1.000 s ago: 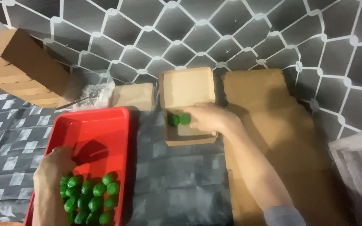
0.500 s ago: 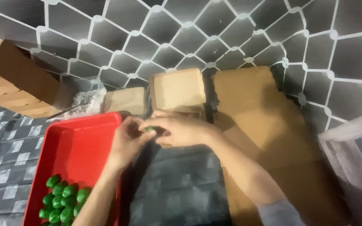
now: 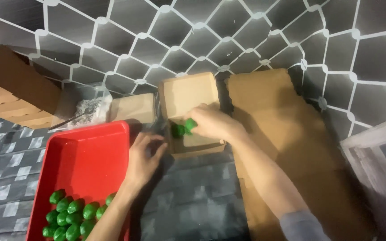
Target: Folding a small cardboard box and then filling it with green items from a tray.
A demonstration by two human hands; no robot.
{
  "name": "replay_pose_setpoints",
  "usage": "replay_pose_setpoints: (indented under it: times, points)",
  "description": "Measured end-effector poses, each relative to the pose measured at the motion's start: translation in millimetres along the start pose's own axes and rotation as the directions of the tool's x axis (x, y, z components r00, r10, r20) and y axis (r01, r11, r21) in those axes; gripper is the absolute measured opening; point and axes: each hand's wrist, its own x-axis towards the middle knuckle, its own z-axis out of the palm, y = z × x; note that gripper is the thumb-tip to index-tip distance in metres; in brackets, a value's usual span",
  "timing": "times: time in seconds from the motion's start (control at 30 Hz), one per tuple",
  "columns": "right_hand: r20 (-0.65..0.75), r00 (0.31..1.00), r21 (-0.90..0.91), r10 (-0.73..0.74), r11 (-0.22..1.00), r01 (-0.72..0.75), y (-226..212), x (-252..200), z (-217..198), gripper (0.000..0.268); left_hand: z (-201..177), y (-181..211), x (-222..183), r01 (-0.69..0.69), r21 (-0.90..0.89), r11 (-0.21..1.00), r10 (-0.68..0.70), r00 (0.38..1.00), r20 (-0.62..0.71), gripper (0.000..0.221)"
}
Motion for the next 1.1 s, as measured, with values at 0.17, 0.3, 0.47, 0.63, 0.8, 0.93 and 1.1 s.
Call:
replay_pose_setpoints:
  times: [0.17,0.3,0.47,0.63,0.8,0.93,1.1]
  points:
    - [0.043,0.999,-0.074,0.032,0.997,-0.029,4,-6,-5,0.042,0,11,-2,0.005,-0.018,1.0,-0.004,0.998,0.067,0.018]
    - [0.058,0.998,-0.092,0.036,0.995,-0.03,5,-8,-9,0.04,3,16,-5,-0.051,-0.038,0.998,0.054,0.995,0.087,0.026]
    - [0.044,0.996,-0.079,0.076,0.994,-0.073,-27,-41,-35,0.037,4,16,-6,-0.069,-0.036,0.997,0.072,0.99,0.118,0.024]
    - [0.02,0.984,0.072,0.175,0.982,-0.176,-18,-30,-20,0.037,3,14,-5,-0.099,-0.045,0.994,0.105,0.982,0.154,0.023]
    - [0.019,0.994,-0.06,0.107,0.993,-0.105,7,-16,7,0.028,4,15,-6,-0.112,-0.072,0.991,0.122,0.982,0.146,0.022]
    - [0.025,0.998,-0.153,0.059,0.987,-0.055,16,-12,13,0.029,6,10,-6,-0.097,-0.069,0.993,0.106,0.984,0.144,0.022]
    - [0.009,0.994,-0.136,0.109,0.985,-0.107,10,-23,4,0.011,5,10,-5,-0.125,-0.085,0.989,0.138,0.976,0.17,0.024]
